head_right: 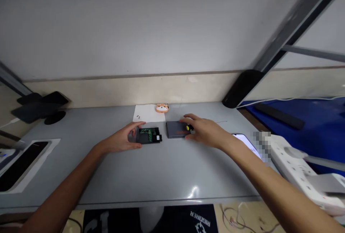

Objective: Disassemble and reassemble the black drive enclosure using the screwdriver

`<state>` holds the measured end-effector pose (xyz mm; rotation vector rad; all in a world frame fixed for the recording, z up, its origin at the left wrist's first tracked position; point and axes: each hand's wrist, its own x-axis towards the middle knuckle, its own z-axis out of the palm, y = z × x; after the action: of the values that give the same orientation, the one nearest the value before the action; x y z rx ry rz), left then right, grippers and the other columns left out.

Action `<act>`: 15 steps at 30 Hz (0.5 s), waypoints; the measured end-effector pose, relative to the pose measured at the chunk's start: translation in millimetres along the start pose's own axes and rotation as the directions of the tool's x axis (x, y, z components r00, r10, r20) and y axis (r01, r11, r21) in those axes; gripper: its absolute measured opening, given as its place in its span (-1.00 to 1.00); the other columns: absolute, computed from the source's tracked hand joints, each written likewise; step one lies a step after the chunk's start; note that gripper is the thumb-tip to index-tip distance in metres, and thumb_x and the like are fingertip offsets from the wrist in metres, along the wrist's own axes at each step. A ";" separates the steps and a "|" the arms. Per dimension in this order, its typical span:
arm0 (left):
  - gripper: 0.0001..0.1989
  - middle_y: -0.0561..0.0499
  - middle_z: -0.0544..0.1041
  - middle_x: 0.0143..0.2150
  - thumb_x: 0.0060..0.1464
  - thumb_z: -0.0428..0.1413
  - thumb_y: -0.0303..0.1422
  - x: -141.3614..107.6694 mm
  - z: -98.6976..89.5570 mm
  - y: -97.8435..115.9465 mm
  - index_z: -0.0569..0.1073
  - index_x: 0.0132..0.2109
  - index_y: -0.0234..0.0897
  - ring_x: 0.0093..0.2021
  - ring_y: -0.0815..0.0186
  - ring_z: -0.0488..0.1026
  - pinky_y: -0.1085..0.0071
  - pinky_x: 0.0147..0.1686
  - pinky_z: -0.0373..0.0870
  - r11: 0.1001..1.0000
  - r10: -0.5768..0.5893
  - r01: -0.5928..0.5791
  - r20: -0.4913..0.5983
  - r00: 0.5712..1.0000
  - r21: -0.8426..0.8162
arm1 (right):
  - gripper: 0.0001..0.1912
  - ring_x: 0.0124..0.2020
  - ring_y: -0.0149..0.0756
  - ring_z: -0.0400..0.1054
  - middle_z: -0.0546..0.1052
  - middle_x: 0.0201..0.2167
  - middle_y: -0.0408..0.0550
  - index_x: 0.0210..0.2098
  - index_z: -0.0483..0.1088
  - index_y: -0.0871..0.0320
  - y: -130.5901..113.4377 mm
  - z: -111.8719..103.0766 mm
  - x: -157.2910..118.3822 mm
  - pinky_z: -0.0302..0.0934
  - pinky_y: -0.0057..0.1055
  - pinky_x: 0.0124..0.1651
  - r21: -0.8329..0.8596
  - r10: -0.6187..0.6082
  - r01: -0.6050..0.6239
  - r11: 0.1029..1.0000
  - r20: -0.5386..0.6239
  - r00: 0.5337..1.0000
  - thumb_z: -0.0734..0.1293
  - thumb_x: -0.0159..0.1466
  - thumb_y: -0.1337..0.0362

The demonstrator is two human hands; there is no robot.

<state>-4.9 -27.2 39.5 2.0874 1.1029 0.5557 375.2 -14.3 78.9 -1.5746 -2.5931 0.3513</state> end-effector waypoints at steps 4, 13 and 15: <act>-0.10 -0.01 0.40 -0.12 0.01 0.34 -0.02 0.3 -2.5 -1.3 0.19 0.42 -0.06 -0.27 0.29 0.37 0.32 -0.20 0.40 0.994 -0.106 0.107 0.048 0.993 -0.021 | -0.38 0.02 0.02 0.50 0.40 0.31 -0.01 0.27 0.33 -0.04 4.8 8.8 -2.3 0.34 -0.12 0.03 0.035 -0.011 0.009 0.999 0.039 0.999 0.37 0.24 0.01; -0.19 0.08 0.39 -0.28 -0.05 0.37 -0.13 5.9 9.4 -7.4 0.35 0.34 -0.10 -0.37 0.34 0.30 0.43 -0.36 0.27 0.993 -0.101 0.103 -0.054 0.993 0.052 | -0.42 -0.11 -0.03 0.54 0.63 0.01 -0.01 0.23 0.44 -0.04 -2.5 -15.6 11.2 0.35 -0.18 -0.06 0.163 -0.021 -0.005 0.987 0.154 0.988 0.30 0.29 -0.10; -0.17 0.10 0.39 -0.32 -0.05 0.38 -0.11 7.5 11.6 -7.4 0.34 0.35 -0.08 -0.39 0.33 0.30 0.44 -0.39 0.24 0.992 -0.101 0.105 -0.059 0.993 0.072 | -0.44 -0.14 -0.06 0.55 0.65 -0.01 -0.04 0.21 0.47 -0.07 -11.1 -18.4 17.2 0.35 -0.21 -0.07 0.235 -0.062 0.017 0.972 0.186 0.981 0.29 0.31 -0.12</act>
<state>2.7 -22.5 26.7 2.0761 1.2737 0.5316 361.2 -1.2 98.6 -1.4721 -2.5974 0.8101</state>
